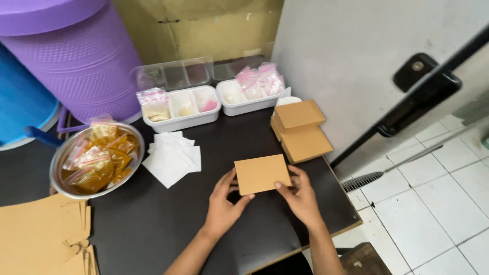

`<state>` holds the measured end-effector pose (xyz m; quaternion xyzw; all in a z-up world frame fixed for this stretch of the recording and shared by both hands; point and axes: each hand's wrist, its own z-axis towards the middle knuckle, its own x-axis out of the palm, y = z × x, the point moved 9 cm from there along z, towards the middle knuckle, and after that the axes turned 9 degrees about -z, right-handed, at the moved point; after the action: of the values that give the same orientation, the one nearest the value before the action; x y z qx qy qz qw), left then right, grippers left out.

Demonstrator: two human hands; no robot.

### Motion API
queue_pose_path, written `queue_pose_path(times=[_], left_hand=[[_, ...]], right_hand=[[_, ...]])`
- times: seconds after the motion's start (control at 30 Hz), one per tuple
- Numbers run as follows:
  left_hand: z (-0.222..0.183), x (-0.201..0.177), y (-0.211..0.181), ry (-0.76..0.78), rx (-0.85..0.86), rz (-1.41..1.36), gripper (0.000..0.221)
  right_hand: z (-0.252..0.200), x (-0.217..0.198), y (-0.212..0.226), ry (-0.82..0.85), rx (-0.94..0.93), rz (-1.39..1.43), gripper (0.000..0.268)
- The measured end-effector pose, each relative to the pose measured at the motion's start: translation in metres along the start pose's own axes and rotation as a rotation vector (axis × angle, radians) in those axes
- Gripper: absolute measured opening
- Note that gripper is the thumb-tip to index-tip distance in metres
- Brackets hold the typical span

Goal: The person places a small sealed packet into a cardboard box and closes it. Then the person folds flat cardboard sheets along pre-scored lines to assemble a new box, interlocking the tabs to form the sides and base.

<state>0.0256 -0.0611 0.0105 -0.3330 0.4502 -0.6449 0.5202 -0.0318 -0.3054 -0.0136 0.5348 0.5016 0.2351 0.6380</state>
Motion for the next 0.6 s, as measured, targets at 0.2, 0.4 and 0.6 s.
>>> queue_pose_path(times=[0.2,0.4,0.6], left_hand=[[0.001,0.083,-0.006,-0.032,-0.053,-0.333,0.065],[0.054,0.142,-0.006,-0.102,-0.024,-0.161,0.052],[0.057,0.166,0.018,-0.187,-0.09,-0.139,0.05]], right_hand=[[0.0,-0.075,-0.002,-0.383,-0.133,0.182,0.044],[0.036,-0.099,0.016,-0.684,-0.299,-0.172,0.053],[0.053,-0.095,-0.023,-0.703,-0.248,-0.102,0.072]])
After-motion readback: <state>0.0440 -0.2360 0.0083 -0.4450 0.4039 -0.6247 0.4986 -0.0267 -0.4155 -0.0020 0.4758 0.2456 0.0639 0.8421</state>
